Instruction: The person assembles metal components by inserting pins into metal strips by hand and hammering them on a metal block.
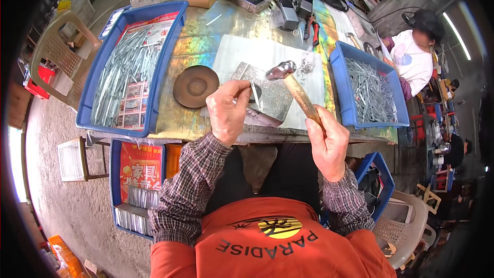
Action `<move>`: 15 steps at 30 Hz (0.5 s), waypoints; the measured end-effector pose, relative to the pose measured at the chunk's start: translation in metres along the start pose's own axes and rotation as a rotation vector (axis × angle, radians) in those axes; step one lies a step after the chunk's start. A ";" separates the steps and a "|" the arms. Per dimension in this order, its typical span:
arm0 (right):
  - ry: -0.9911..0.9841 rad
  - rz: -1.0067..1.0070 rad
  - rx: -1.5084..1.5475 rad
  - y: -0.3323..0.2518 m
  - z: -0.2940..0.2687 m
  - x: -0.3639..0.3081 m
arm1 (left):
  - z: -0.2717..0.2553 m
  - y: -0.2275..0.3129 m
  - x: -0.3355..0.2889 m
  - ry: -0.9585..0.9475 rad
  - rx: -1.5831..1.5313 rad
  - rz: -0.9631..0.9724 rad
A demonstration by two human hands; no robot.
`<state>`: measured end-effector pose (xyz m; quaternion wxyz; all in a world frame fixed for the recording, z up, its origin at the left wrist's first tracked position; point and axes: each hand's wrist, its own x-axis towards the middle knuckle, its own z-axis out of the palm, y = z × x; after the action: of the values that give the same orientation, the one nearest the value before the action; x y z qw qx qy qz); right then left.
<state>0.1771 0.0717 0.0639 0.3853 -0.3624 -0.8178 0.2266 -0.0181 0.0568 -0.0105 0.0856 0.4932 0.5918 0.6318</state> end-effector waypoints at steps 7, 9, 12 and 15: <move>0.111 -0.100 -0.200 0.037 0.019 -0.016 | -0.010 -0.003 0.007 -0.031 -0.729 -0.469; 0.128 -0.095 -0.314 0.043 0.025 -0.020 | -0.013 -0.005 0.005 -0.032 -0.780 -0.508; 0.140 -0.096 -0.402 0.049 0.034 -0.023 | -0.018 -0.007 0.004 -0.024 -0.864 -0.551; 0.167 -0.118 -0.417 0.054 0.043 -0.025 | -0.021 -0.011 0.002 -0.009 -0.887 -0.568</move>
<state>0.1766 0.0827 -0.0090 0.3811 -0.4033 -0.8319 -0.0012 -0.0392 0.0474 -0.0146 0.4566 0.2325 0.3778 0.7712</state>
